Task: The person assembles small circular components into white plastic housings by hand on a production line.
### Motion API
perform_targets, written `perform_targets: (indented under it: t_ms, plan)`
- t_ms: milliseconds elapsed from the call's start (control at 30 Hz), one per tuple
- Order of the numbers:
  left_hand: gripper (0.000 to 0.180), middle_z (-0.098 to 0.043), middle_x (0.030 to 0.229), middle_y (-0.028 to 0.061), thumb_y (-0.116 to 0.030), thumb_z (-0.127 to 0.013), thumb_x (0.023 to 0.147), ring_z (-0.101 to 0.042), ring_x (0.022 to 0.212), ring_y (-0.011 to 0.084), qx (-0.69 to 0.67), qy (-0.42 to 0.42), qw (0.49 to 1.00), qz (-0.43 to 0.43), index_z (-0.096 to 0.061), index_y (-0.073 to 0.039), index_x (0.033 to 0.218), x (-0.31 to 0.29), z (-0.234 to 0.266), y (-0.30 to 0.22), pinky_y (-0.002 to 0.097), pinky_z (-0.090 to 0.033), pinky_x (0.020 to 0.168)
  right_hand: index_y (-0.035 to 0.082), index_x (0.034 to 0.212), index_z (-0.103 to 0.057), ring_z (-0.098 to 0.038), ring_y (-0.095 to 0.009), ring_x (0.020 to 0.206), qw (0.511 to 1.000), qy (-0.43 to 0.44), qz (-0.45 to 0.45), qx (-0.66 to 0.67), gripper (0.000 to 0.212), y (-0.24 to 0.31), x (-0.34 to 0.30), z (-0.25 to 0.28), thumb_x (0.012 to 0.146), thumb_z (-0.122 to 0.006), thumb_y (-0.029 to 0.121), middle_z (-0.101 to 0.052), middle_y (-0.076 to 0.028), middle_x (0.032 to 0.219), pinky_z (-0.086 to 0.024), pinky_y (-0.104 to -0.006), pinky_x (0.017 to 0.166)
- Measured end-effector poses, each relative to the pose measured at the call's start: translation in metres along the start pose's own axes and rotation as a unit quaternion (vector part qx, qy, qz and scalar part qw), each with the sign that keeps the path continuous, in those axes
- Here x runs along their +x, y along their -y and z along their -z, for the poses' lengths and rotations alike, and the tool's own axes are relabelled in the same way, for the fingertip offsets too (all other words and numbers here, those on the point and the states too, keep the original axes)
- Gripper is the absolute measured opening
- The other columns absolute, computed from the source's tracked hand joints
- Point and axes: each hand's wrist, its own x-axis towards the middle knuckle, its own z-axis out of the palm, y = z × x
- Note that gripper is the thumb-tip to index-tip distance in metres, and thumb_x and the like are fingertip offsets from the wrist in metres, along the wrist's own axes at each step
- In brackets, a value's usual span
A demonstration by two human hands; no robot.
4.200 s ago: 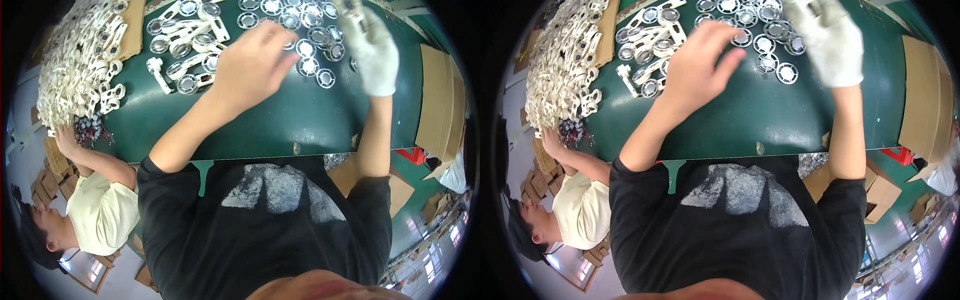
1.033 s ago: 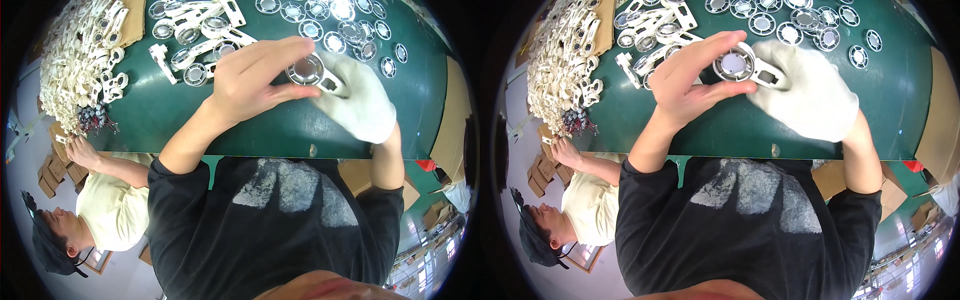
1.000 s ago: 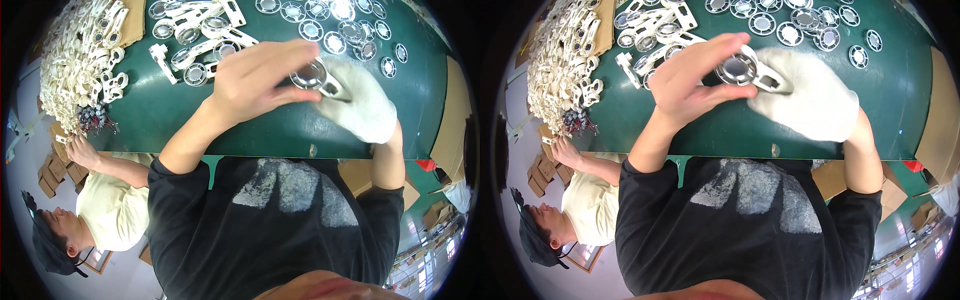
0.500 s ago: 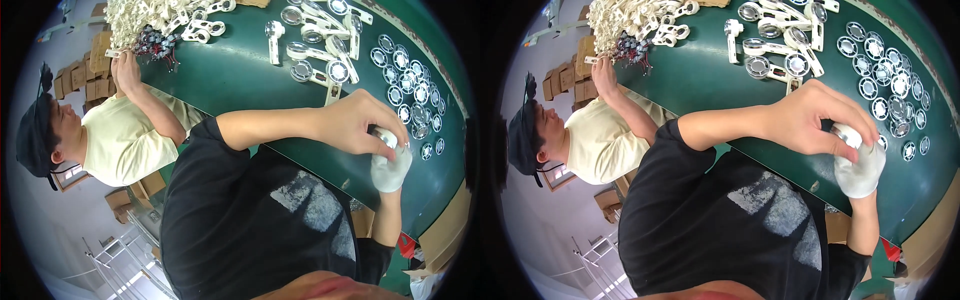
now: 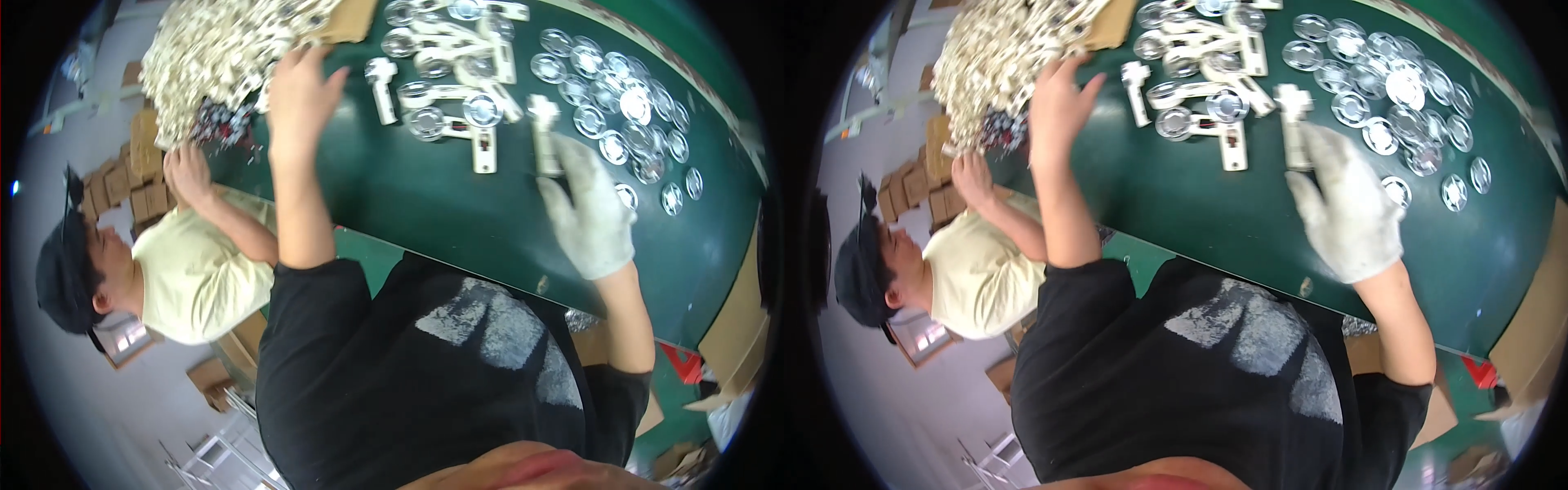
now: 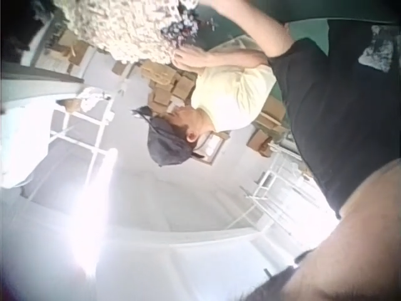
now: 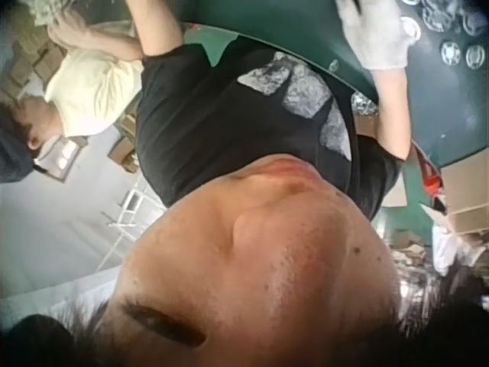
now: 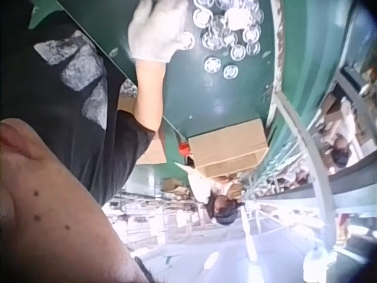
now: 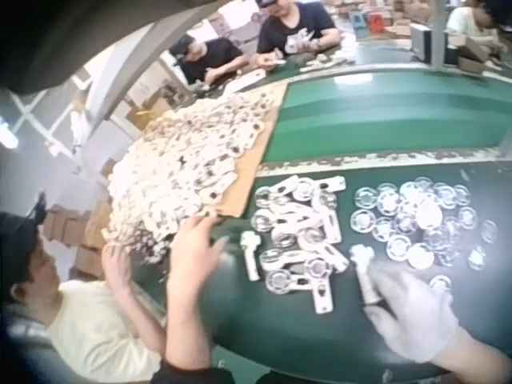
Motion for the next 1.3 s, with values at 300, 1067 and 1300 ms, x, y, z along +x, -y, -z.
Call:
perform_targets:
  t_ms: [300,1067,1300]
  plan:
    - [0.02,-0.07,0.089,0.016,-0.01,-0.073,0.087,-0.066,0.074,0.0274,-0.018,0.002,0.999,0.035,-0.072,-0.002,0.105,-0.021,-0.014,0.046,0.0369,-0.052,0.07,0.01,0.115,-0.068,-0.065,-0.023,0.097,0.999,-0.028,0.046,0.004,0.029,-0.005,0.001,0.004,0.087,-0.071,0.018,-0.066,-0.004,0.113,-0.054,-0.034,0.085]
    - [0.027,-0.067,0.105,0.0021,-0.016,-0.075,0.083,-0.061,0.099,0.0261,-0.187,0.058,0.922,-0.335,-0.071,-0.013,0.109,0.062,-0.035,-0.175,0.0406,-0.048,0.091,0.002,0.121,-0.064,-0.06,-0.013,0.09,0.951,-0.068,-0.273,0.127,0.035,-0.029,0.021,0.047,0.089,-0.067,0.018,-0.068,-0.008,0.099,-0.049,-0.0283,0.085]
    - [0.016,-0.066,0.093,-0.0019,-0.019,-0.077,0.081,-0.065,0.08,0.0215,-0.264,-0.029,0.913,-0.309,-0.072,-0.016,0.096,0.053,-0.033,-0.178,0.0364,-0.051,0.069,0.001,0.105,-0.065,-0.067,-0.034,0.079,0.944,-0.037,-0.3,0.135,0.029,-0.026,0.023,0.048,0.085,-0.057,0.021,-0.067,-0.021,0.083,-0.052,-0.0404,0.077]
